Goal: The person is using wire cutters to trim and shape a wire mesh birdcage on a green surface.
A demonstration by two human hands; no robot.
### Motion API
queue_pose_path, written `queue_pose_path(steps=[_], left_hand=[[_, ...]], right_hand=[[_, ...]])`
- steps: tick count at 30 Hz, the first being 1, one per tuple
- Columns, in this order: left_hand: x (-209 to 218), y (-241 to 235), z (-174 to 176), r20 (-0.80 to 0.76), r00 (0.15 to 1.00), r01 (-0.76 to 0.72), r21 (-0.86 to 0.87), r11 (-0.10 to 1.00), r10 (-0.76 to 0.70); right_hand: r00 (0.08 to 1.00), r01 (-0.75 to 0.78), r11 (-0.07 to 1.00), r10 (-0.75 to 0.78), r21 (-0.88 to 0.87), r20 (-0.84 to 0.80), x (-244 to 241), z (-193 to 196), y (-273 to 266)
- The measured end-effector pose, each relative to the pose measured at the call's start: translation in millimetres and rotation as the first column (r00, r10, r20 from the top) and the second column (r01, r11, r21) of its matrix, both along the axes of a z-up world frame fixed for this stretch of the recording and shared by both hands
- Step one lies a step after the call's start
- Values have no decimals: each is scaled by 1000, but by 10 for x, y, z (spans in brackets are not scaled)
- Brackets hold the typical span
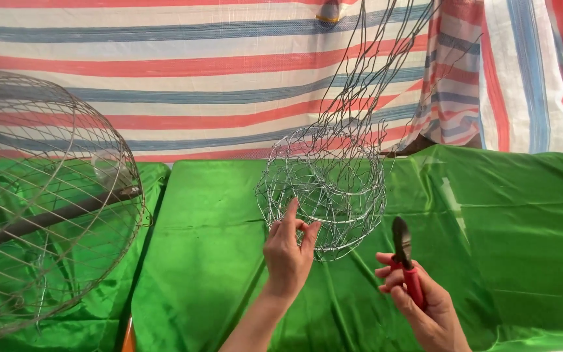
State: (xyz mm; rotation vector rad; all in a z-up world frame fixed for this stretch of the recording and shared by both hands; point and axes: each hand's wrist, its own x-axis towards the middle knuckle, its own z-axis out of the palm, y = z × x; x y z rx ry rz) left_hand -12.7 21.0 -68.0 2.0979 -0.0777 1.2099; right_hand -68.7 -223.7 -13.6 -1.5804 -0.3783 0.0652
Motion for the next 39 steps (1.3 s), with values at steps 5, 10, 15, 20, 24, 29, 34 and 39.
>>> queue_pose_path(steps=[5, 10, 15, 20, 24, 29, 34, 39], left_hand=[[-32, 22, 40, 38, 998, -44, 116, 992, 40], [-86, 56, 205, 26, 1000, 13, 117, 993, -16], [-120, 79, 245, 0, 998, 61, 79, 995, -62], [-71, 83, 76, -27, 993, 116, 14, 993, -116], [-27, 90, -75, -38, 985, 165, -62, 984, -168], [-47, 95, -111, -39, 982, 183, -74, 980, -187], [-94, 9, -79, -16, 982, 189, -62, 980, -190], [-195, -106, 32, 36, 975, 218, -5, 976, -218]], right_hand=[[992, -82, 948, 108, -308, 66, 177, 373, 72], [970, -126, 629, 240, -767, 38, 477, 654, 165], [943, 50, 394, 283, -918, 173, 583, 795, 222], [948, 95, 223, 277, -970, 156, 564, 938, 380], [967, 111, 106, 218, -988, 132, 554, 1042, 553], [960, 144, 1, 243, -990, 140, 540, 1175, 649], [969, -70, -241, 214, -968, -123, 619, 1453, 737], [940, -236, -258, 183, -937, -287, 723, 1691, 716]])
